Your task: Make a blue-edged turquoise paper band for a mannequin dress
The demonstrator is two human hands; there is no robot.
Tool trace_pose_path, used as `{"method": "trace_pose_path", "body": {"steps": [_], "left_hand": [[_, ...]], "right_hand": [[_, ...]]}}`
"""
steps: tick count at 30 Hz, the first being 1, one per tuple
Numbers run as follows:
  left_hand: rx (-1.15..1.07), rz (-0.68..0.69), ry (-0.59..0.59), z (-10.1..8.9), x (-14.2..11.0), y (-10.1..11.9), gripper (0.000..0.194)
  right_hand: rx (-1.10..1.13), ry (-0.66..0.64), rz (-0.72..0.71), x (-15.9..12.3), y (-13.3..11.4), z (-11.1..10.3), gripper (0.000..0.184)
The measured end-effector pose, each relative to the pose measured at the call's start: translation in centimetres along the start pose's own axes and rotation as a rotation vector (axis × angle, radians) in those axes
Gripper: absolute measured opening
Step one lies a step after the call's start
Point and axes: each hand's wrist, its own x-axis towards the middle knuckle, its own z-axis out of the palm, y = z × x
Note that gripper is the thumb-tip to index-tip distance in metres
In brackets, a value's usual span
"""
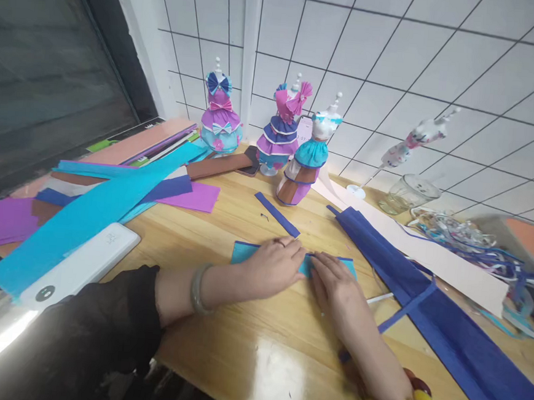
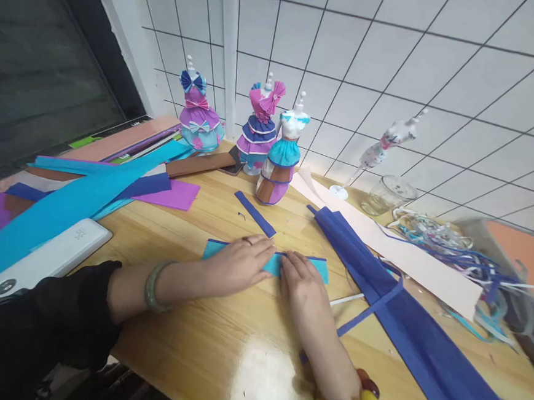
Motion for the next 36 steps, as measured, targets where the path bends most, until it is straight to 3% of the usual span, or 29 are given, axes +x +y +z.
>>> {"method": "trace_pose_path", "body": {"steps": [3, 7, 11, 16, 21, 27, 32, 36], "left_hand": [[0.025, -0.009, 0.017, 1.9, -1.4, 1.7, 0.061], [0.014, -0.015, -0.023, 2.8, -2.1, 1.5, 0.071], [0.015, -0.010, -0.032, 2.7, -1.8, 1.0, 0.074], [0.047, -0.034, -0.014, 2.6, -1.7, 1.2, 0.079], [0.039, -0.110, -0.070, 1.9, -1.8, 1.4, 0.079], [0.027, -0.161, -0.111, 1.1, -2.0, 1.0, 0.081], [0.059, -0.142, -0.036, 1.9, -2.9, -0.1, 0.086], [0.065, -0.146, -0.053, 2.3, -3.5, -1.2, 0.086]], "right_hand": [[-0.122, -0.032, -0.015, -0.7, -0.4, 1.6, 0.037], [-0.238, -0.073, -0.002, -1.1, -0.1, 1.8, 0.038], [-0.271, -0.100, 0.022, -0.9, 0.4, 1.0, 0.041], [-0.339, -0.119, 0.146, -0.9, 1.2, 0.6, 0.044], [-0.418, -0.170, 0.246, -0.9, 0.9, 0.5, 0.045], [-0.473, -0.217, 0.258, -0.6, 0.2, 0.0, 0.044], [-0.487, -0.200, 0.277, -0.4, 0.2, -0.4, 0.043], [-0.483, -0.196, 0.285, -0.5, 0.2, -0.3, 0.043]]}}
